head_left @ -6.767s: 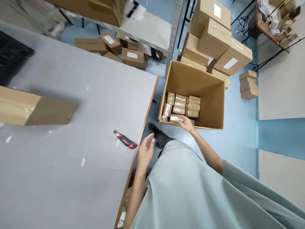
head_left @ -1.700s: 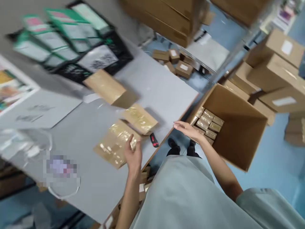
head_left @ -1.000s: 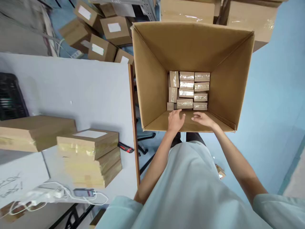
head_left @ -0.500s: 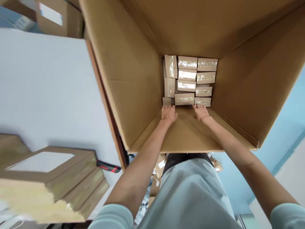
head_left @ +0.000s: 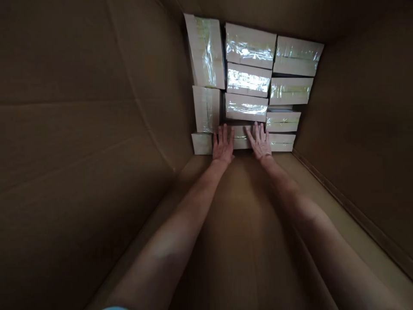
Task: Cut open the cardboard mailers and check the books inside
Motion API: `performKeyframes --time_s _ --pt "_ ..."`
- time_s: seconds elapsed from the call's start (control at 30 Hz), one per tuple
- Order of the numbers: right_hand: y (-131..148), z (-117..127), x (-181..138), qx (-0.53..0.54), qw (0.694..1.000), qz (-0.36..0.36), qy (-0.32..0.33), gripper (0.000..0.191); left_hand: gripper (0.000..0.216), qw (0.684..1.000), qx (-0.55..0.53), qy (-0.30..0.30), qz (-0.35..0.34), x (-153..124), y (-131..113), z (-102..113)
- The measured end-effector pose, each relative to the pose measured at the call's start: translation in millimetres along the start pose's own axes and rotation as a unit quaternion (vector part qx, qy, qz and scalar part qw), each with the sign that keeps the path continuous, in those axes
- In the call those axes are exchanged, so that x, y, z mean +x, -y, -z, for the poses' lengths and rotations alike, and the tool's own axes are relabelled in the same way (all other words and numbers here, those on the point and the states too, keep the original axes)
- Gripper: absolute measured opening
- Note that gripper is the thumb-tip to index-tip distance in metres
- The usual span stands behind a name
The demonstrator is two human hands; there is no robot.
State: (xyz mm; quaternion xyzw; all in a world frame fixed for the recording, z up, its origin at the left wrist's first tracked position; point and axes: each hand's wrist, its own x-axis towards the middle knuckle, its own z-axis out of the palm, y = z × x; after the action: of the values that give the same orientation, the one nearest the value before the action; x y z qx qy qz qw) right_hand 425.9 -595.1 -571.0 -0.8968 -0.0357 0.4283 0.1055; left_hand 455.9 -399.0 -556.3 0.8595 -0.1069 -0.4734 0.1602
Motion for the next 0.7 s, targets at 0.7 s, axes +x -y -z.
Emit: performKeyframes --time_s 0.7 --pt "3 32 -56 -0.038 0.996 0.080 0.017 0.121 0.104 0.998 0.050 -0.035 -0.019 -50 -17 27"
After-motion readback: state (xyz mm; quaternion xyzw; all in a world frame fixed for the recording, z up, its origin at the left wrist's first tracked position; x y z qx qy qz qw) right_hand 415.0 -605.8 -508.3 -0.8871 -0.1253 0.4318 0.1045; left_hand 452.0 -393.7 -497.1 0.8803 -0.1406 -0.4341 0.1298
